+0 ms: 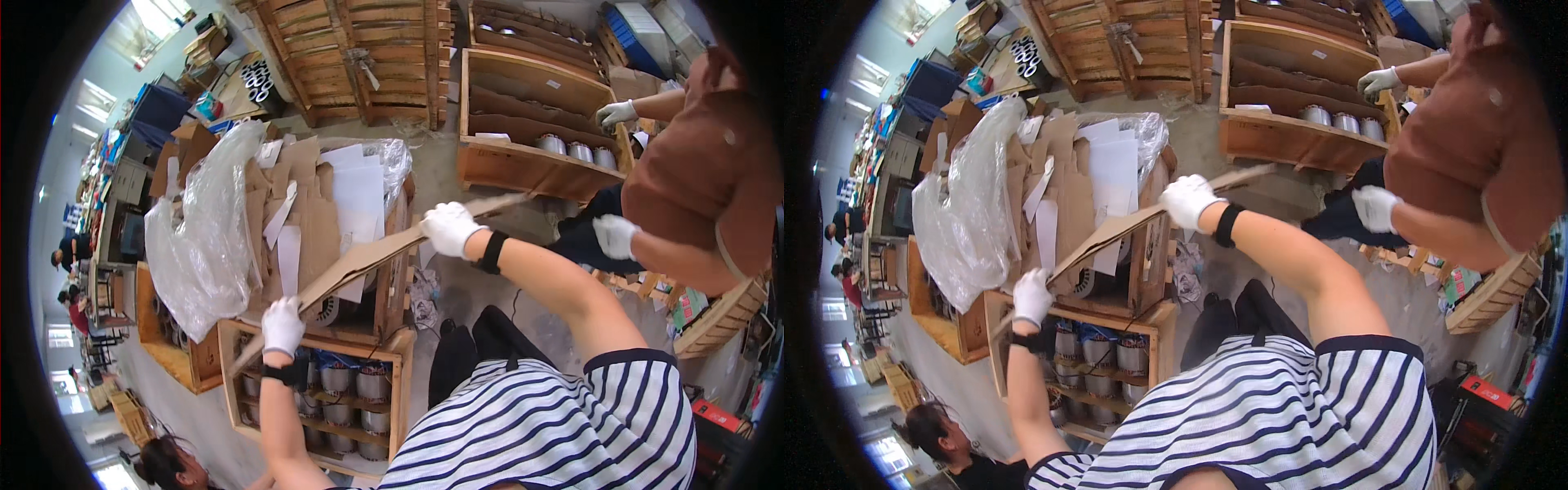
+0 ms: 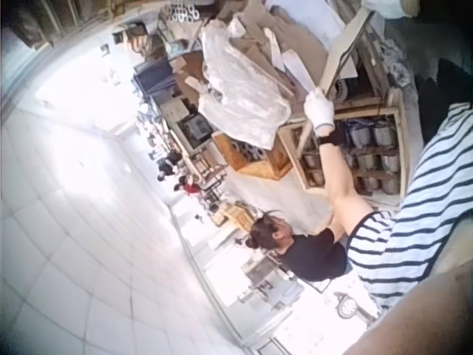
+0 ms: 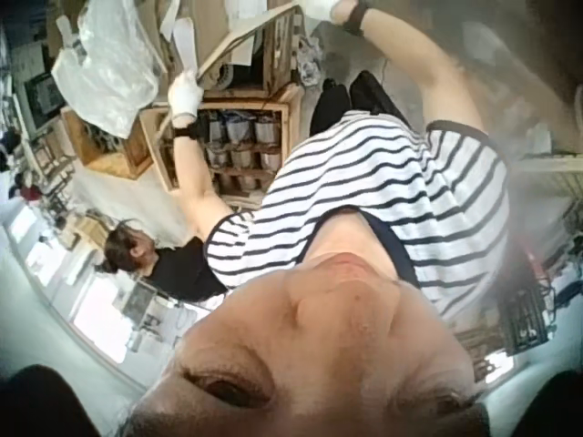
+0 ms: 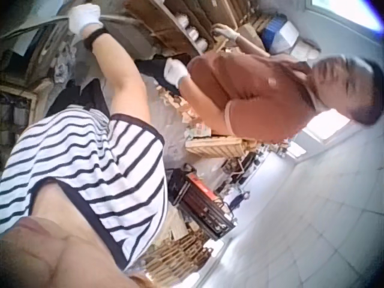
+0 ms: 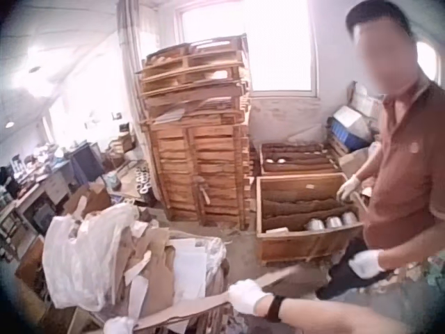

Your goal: Packing finished metal motor components into wooden crates with cardboard separators.

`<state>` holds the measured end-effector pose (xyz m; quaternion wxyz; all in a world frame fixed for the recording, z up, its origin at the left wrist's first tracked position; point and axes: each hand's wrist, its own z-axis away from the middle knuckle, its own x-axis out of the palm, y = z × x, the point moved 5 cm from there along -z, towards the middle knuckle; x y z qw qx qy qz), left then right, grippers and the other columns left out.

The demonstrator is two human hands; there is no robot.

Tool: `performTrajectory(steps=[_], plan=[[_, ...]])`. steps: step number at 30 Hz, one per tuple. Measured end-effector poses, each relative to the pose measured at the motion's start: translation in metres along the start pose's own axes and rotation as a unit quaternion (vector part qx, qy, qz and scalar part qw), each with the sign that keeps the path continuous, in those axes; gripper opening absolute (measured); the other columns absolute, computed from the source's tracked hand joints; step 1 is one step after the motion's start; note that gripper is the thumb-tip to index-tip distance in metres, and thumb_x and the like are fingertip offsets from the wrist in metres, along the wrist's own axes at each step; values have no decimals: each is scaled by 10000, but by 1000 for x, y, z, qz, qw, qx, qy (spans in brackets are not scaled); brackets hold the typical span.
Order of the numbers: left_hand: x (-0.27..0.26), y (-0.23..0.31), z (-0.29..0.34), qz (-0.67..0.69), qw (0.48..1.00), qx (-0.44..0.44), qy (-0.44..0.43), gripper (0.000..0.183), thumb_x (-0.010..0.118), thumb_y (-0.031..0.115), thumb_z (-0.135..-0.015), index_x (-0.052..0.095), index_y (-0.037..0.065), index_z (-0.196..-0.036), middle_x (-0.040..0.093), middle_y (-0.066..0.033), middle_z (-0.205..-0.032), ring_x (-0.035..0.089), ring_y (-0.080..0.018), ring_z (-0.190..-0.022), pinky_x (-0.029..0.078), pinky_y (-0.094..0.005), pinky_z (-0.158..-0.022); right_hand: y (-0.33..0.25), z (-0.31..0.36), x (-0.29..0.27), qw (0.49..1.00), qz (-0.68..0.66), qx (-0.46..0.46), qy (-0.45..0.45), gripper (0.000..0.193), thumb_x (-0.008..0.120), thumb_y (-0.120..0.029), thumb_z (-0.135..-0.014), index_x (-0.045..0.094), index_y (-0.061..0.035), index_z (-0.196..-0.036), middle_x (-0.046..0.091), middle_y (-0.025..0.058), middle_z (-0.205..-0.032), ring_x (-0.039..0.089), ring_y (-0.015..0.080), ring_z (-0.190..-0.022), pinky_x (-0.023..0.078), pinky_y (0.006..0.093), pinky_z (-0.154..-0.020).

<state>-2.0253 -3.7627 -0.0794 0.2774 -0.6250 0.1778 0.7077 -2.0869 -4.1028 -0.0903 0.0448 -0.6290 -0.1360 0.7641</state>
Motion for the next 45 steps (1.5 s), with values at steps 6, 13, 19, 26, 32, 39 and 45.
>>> performTrajectory(steps=[6,13,19,26,32,39,45], plan=[[-84,32,-58,-4,1000,-26,11,212,593,62,-690,632,115,-892,621,-95,-805,601,-283,-818,477,-385,-730,58,-21,-69,998,61,16,25,112,553,-104,-714,653,-117,-763,636,88,-792,632,268,-807,482,383,-695],[-182,118,-211,68,995,-23,69,244,623,114,-713,596,79,-953,623,-126,-854,596,-308,-815,473,-405,-707,257,13,-209,956,78,175,224,216,572,-73,-728,643,-93,-931,613,112,-873,583,327,-867,466,408,-775],[-195,250,-353,-27,966,159,204,239,575,100,-715,573,71,-952,599,-90,-877,563,-270,-811,452,-376,-720,429,44,-203,922,202,286,167,194,550,-24,-682,633,-97,-841,606,70,-867,545,281,-890,438,396,-794],[-155,399,-451,-25,958,277,61,148,535,81,-717,549,89,-864,564,-66,-789,551,-230,-777,440,-343,-673,554,133,-156,873,194,440,83,119,540,-69,-693,638,-100,-752,595,85,-815,533,296,-909,420,407,-814],[-124,447,-521,76,939,334,-46,98,538,115,-718,565,121,-812,570,-55,-748,574,-229,-760,460,-361,-628,590,142,-140,907,128,397,-56,378,651,-150,-631,603,-53,-994,552,137,-1088,400,345,-1202,166,565,-1060],[-127,472,-561,182,924,330,-57,99,527,166,-753,602,140,-813,556,-51,-696,566,-223,-738,446,-360,-640,552,-2,-144,973,-197,105,-66,639,647,-83,-614,481,-45,-1230,586,192,-1032,569,358,-917,454,402,-786],[-145,399,-527,162,942,63,286,279,540,170,-730,600,83,-988,574,-111,-1041,561,-242,-990,407,-383,-914,554,-77,-132,953,-249,-1,-174,365,540,-11,-728,574,12,-1090,609,241,-914,630,325,-808,480,334,-713]])
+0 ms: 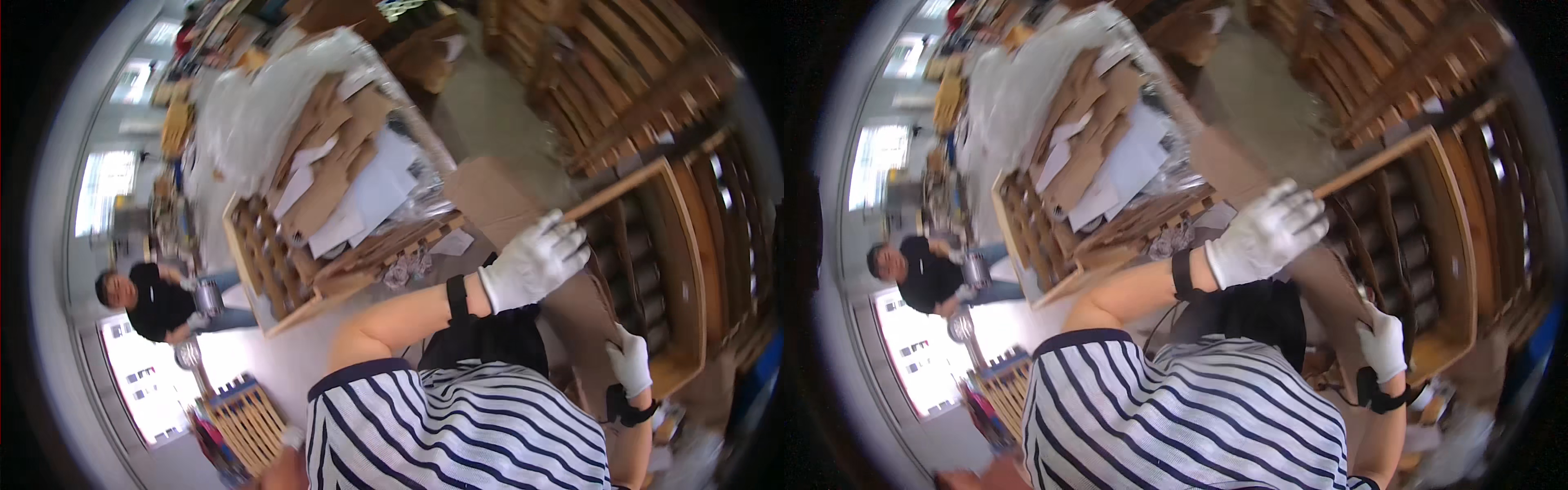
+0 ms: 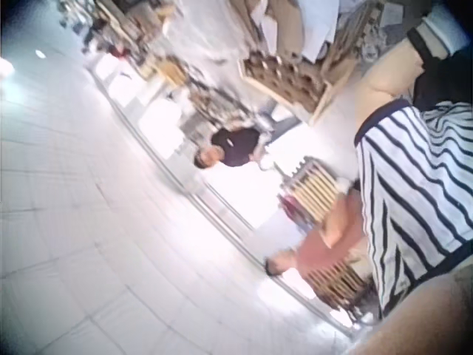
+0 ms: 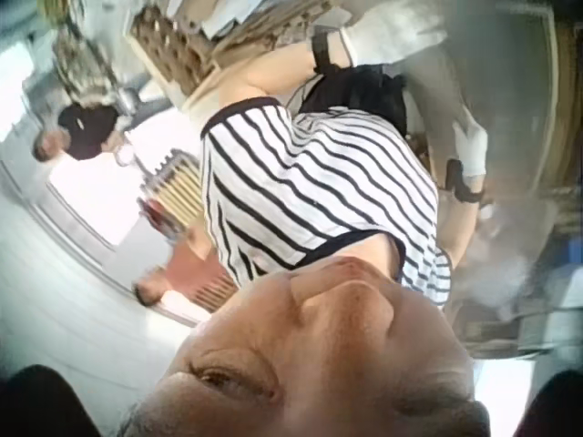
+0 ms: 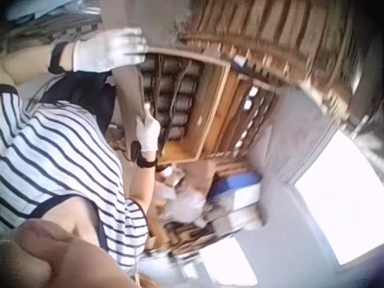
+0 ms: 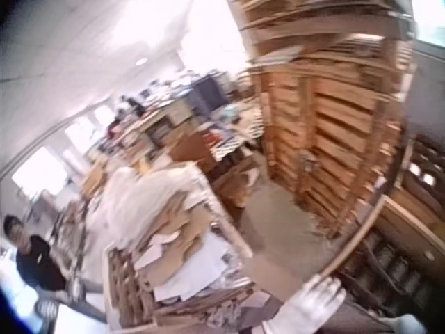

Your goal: Packing finished metal motor components into wooden crates with cardboard separators.

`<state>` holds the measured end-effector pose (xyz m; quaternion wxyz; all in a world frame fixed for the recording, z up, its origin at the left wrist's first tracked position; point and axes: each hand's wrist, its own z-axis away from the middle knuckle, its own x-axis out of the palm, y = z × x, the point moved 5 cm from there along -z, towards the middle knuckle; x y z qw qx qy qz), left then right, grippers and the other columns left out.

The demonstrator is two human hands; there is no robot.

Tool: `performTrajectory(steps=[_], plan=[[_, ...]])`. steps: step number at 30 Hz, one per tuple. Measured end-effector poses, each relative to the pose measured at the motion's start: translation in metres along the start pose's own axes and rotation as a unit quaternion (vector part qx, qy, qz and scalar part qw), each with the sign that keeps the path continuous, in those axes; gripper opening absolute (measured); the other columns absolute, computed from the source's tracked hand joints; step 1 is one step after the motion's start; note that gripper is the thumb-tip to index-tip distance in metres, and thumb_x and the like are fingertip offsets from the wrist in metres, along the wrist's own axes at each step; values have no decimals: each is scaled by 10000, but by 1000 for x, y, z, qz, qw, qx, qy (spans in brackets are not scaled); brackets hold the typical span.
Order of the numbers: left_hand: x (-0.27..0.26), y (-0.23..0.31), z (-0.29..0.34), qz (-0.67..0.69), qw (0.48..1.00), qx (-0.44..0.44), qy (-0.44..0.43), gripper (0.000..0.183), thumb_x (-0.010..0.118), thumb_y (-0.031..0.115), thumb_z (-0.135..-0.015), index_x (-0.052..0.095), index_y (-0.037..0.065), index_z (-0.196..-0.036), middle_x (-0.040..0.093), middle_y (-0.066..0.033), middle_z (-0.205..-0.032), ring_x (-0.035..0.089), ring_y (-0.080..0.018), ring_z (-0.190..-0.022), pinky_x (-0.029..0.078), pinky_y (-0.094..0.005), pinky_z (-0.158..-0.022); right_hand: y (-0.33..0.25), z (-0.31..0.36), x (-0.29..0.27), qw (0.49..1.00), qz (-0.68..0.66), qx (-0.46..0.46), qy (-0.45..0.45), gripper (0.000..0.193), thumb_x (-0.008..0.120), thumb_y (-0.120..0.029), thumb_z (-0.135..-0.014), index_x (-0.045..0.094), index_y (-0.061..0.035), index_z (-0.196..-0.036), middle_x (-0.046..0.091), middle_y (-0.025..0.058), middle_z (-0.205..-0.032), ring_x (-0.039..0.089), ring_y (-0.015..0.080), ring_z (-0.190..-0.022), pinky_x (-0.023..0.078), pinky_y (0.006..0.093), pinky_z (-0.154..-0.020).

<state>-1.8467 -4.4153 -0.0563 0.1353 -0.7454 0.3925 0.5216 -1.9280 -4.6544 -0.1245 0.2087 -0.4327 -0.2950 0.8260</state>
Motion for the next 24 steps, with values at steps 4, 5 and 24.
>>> performTrajectory(steps=[4,5,24], plan=[[-53,-64,89,-117,938,-276,176,339,586,178,-737,580,57,-1054,559,-147,-1076,525,-326,-1028,406,-450,-904,-33,-44,-22,974,-206,33,-84,324,500,-3,-774,536,84,-1084,610,47,-947,549,134,-879,435,262,-802],[-52,-87,121,-116,910,-355,178,361,593,199,-742,568,54,-1072,558,-154,-1078,526,-334,-1020,413,-452,-889,-41,-54,-27,975,-207,29,-71,328,498,-8,-777,535,74,-1093,606,46,-960,546,131,-888,431,262,-809],[-96,-369,372,-258,759,-598,-13,281,543,173,-786,573,105,-1057,621,-95,-937,603,-273,-876,482,-412,-739,-202,-238,157,829,-518,71,-196,338,559,-135,-867,510,38,-1154,594,82,-1071,571,167,-959,458,292,-834]])
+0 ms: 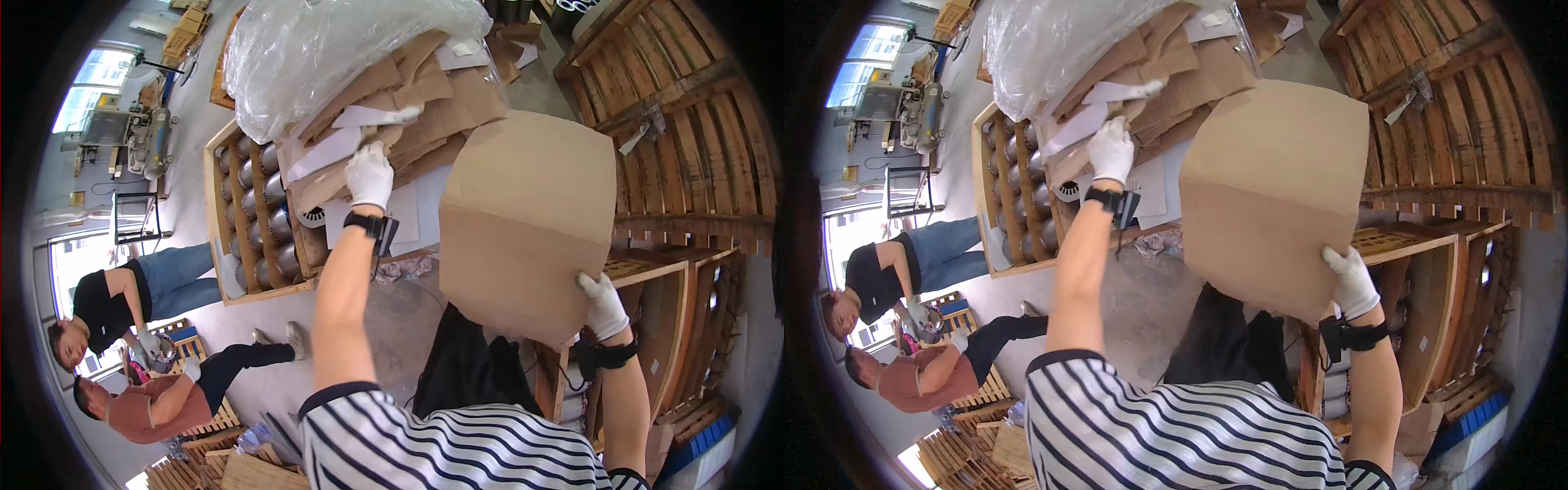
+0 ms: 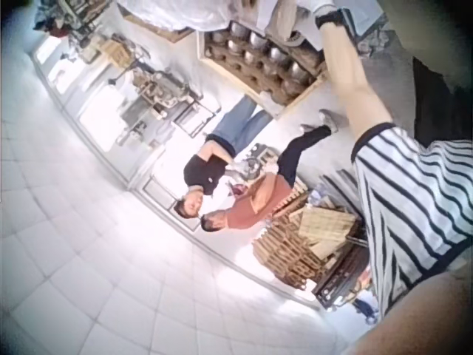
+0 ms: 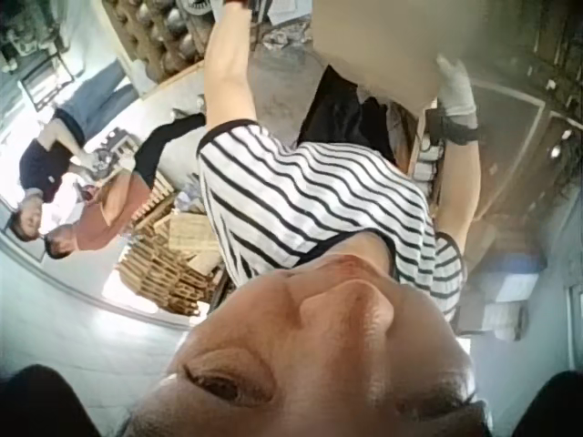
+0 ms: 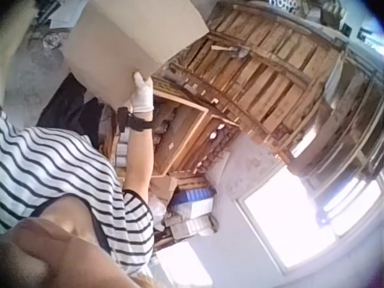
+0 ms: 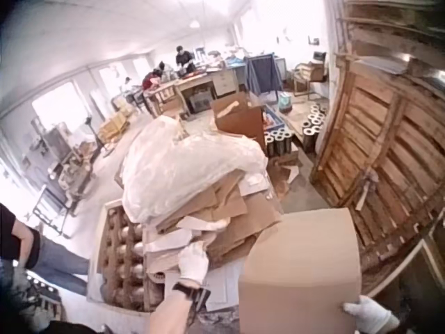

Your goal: Packing finished metal motor components into wooden crates with cardboard separators.

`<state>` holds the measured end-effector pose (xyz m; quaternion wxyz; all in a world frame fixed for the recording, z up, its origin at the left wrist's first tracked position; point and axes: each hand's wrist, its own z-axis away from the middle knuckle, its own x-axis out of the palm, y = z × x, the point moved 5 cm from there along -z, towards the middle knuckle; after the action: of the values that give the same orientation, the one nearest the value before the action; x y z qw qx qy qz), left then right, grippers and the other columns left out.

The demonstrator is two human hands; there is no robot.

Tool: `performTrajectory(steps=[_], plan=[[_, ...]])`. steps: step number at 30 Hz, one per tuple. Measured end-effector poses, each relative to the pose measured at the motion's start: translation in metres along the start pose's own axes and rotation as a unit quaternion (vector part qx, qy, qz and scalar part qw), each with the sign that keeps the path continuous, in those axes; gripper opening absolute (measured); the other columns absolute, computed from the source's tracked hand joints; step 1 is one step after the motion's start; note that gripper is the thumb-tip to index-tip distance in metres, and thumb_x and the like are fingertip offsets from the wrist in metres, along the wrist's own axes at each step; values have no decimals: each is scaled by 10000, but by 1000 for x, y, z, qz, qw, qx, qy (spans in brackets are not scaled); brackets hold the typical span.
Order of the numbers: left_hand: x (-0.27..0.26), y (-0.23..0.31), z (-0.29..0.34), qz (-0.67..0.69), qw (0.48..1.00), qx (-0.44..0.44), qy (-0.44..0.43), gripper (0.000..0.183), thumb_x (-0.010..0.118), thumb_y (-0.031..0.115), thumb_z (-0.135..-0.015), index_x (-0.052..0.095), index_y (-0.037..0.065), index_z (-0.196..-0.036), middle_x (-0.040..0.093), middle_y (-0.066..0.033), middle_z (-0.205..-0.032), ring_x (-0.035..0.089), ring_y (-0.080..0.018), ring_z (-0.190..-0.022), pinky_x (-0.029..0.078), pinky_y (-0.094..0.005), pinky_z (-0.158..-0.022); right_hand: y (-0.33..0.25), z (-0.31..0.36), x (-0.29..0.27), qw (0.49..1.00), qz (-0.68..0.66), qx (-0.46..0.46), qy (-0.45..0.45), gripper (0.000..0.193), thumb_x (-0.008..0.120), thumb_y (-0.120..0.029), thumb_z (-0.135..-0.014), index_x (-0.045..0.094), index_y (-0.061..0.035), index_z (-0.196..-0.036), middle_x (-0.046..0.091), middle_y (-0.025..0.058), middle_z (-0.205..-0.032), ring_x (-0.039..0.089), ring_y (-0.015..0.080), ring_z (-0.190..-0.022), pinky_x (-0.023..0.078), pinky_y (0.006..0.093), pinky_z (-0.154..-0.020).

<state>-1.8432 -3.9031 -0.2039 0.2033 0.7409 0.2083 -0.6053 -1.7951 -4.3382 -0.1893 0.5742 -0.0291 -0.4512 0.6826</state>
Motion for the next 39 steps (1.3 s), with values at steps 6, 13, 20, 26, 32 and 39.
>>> performTrajectory(steps=[6,13,20,26,32,39], plan=[[-120,104,99,80,965,249,3,200,511,76,-737,603,46,-912,567,-116,-675,557,-262,-592,439,-388,-529,21,-9,7,999,0,30,37,353,553,-156,-867,492,17,-1169,574,92,-1106,573,197,-980,473,326,-841],[-142,165,189,213,932,263,-129,244,523,147,-723,569,25,-929,605,-86,-864,602,-194,-738,487,-311,-640,23,-16,60,983,173,-58,34,423,526,-329,-907,531,33,-1126,599,89,-1028,557,148,-876,457,280,-773],[-148,192,241,283,872,340,-211,298,532,242,-786,589,30,-988,604,-132,-962,600,-252,-833,485,-338,-739,25,-4,94,985,172,-29,-5,304,647,-131,-809,582,39,-1053,630,57,-937,575,138,-799,476,281,-727],[-85,130,184,146,971,155,-108,670,619,212,-716,360,64,-1316,384,-175,-1324,397,-350,-1179,334,-519,-951,35,-8,75,989,134,-65,-9,279,639,-37,-764,584,79,-1012,638,87,-917,590,167,-798,488,293,-712],[-17,12,107,-133,986,86,-47,426,438,76,-823,452,60,-1249,603,-110,-855,623,-251,-680,504,-381,-577,-52,72,1,919,383,-93,-10,376,604,-47,-761,557,63,-1118,621,46,-978,546,122,-876,460,281,-786],[-56,207,117,168,918,325,-153,660,608,267,-728,380,52,-1309,427,-203,-1307,430,-332,-1199,339,-434,-1006,-106,187,-108,861,465,69,195,465,638,-35,-735,495,75,-1164,611,74,-1042,545,128,-915,447,276,-823]])
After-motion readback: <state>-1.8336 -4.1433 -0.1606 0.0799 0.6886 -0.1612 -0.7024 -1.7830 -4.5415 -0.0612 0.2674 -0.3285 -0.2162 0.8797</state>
